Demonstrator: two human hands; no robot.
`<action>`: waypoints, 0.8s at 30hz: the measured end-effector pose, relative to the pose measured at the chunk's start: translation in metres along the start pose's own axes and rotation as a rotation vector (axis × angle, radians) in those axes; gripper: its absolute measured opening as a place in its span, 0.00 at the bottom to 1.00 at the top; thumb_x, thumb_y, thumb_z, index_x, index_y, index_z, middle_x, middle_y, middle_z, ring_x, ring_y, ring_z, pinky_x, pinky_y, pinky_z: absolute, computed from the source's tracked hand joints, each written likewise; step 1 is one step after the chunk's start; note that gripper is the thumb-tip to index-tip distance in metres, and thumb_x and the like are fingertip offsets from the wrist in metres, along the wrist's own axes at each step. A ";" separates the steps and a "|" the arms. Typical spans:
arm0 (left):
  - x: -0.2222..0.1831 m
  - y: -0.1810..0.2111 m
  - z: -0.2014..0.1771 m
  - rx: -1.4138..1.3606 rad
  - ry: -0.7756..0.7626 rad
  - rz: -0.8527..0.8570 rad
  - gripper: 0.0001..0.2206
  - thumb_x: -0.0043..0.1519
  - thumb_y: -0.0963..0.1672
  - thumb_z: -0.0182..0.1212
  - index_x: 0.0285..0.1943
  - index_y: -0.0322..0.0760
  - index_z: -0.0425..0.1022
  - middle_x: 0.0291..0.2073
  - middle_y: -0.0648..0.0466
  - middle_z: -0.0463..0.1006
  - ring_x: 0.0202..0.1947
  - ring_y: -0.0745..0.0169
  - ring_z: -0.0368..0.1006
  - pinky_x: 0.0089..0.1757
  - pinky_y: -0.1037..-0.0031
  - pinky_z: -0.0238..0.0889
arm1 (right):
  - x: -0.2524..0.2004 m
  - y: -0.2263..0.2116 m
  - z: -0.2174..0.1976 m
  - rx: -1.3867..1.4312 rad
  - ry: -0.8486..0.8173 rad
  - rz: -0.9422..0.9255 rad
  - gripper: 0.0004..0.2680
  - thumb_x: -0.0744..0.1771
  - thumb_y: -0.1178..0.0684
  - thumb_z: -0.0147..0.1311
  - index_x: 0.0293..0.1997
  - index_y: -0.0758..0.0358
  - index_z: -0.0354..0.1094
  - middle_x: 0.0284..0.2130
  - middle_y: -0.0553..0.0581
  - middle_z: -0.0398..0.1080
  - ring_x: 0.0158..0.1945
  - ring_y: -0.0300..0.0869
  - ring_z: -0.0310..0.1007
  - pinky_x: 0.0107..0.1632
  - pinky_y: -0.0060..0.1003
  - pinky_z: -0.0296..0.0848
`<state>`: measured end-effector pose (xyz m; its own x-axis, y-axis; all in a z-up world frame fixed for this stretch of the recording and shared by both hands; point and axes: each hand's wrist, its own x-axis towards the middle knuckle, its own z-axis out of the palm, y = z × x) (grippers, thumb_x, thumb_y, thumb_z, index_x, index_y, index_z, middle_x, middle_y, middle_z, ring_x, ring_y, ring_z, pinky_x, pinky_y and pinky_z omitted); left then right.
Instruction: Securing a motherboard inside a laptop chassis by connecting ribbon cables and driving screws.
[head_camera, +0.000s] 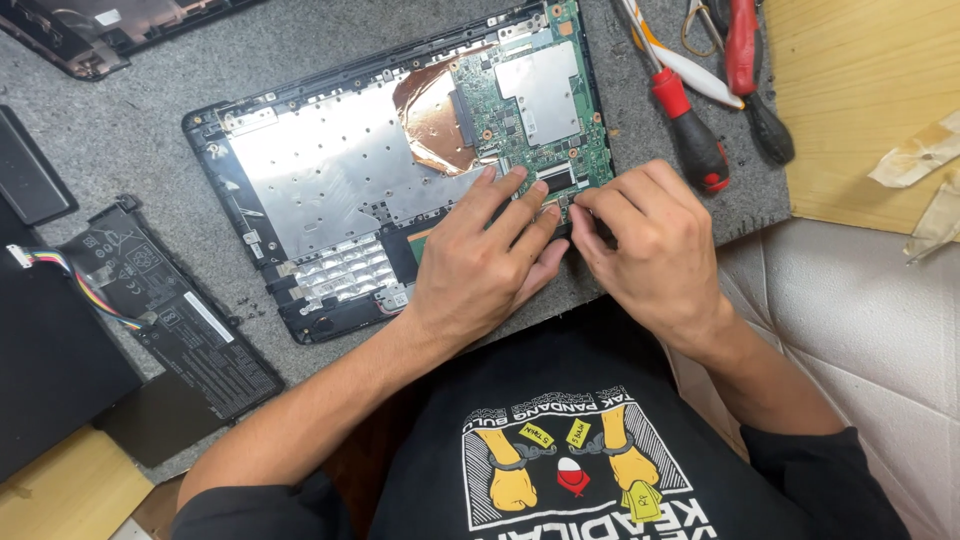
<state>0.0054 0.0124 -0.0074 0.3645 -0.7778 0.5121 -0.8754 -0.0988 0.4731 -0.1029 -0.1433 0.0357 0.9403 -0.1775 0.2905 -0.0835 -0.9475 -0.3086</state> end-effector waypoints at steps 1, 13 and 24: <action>0.000 -0.002 0.001 0.000 0.004 0.001 0.11 0.67 0.46 0.61 0.47 0.33 0.82 0.46 0.44 0.81 0.55 0.43 0.76 0.60 0.54 0.66 | 0.001 0.001 -0.001 -0.003 0.001 -0.003 0.02 0.67 0.63 0.64 0.38 0.68 0.75 0.29 0.59 0.70 0.39 0.54 0.75 0.41 0.48 0.78; -0.007 -0.008 0.007 0.012 -0.020 0.102 0.14 0.68 0.48 0.59 0.50 0.30 0.79 0.43 0.43 0.78 0.53 0.45 0.74 0.56 0.57 0.67 | 0.002 -0.003 -0.003 0.088 -0.002 0.065 0.02 0.67 0.62 0.64 0.38 0.65 0.76 0.28 0.56 0.70 0.39 0.54 0.74 0.40 0.48 0.77; -0.008 -0.008 0.005 0.003 -0.019 0.104 0.14 0.68 0.46 0.57 0.50 0.28 0.79 0.43 0.41 0.78 0.54 0.44 0.73 0.57 0.56 0.65 | -0.005 -0.021 0.009 -0.168 0.052 0.049 0.01 0.68 0.61 0.63 0.39 0.66 0.77 0.29 0.57 0.69 0.40 0.52 0.75 0.42 0.45 0.77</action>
<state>0.0084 0.0165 -0.0189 0.2654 -0.7955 0.5448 -0.9093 -0.0187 0.4157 -0.1028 -0.1200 0.0332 0.9155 -0.2345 0.3269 -0.1873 -0.9676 -0.1696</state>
